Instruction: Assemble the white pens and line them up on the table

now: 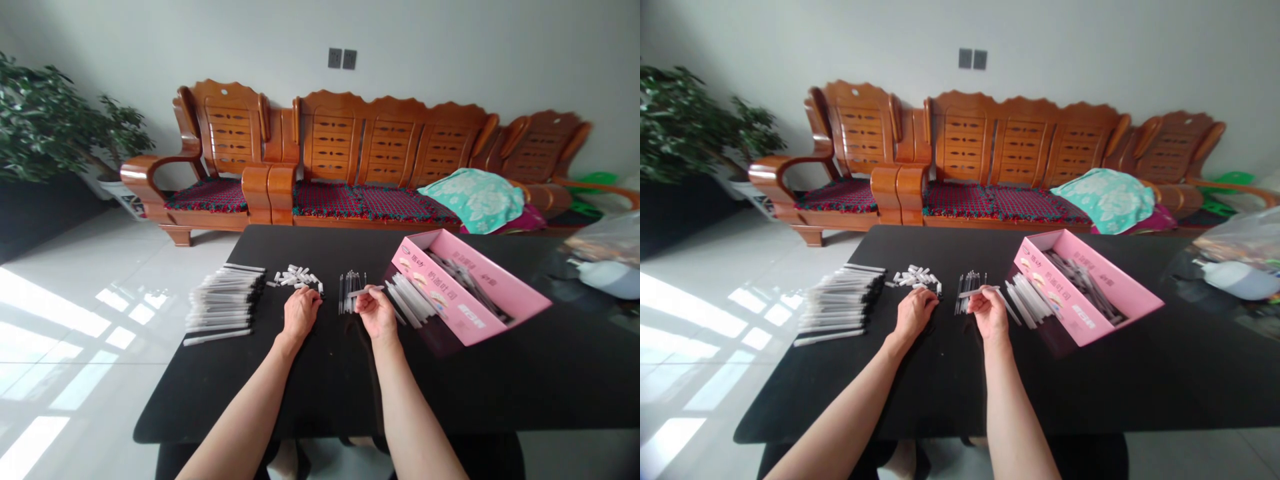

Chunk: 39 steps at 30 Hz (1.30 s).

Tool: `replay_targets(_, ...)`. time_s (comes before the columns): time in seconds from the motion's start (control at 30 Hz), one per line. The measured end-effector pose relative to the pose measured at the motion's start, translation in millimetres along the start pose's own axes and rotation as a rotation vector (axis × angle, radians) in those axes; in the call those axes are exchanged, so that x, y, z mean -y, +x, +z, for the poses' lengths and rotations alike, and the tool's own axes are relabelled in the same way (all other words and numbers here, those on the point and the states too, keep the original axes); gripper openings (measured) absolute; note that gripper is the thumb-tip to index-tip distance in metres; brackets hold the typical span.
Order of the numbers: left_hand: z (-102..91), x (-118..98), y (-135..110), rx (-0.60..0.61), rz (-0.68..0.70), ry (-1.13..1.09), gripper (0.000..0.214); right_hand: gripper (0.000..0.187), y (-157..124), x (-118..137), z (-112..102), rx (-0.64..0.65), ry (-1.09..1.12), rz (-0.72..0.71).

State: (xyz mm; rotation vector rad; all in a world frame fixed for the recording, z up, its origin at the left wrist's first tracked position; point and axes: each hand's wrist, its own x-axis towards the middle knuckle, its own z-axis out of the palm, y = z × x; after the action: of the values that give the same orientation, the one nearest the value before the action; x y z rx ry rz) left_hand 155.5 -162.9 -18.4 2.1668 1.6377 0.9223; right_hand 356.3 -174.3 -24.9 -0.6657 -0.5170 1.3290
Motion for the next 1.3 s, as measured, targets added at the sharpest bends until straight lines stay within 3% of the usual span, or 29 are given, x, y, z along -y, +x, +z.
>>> replay_targets(0.07,-1.7,-2,-2,-0.011,-0.076,-0.194,0.011,0.011,0,-1,1,0.012,-0.018,-0.005)
replay_targets(0.23,0.5,-3,-3,0.08,-0.295,-0.921,0.03,0.014,-4,-3,7,0.054,-0.115,-0.011)
replay_targets(0.37,1.4,-2,-3,0.147,-0.335,-1.195,0.039,0.018,-6,-3,14,0.084,-0.165,-0.015)
replay_targets(0.67,2.4,-6,-5,0.201,-0.32,-1.249,0.034,0.021,-6,-5,15,0.086,-0.202,-0.011)
replay_targets(1.3,3.5,-6,-5,0.167,-0.338,-1.222,0.033,0.022,-2,-9,7,0.108,-0.249,-0.006)
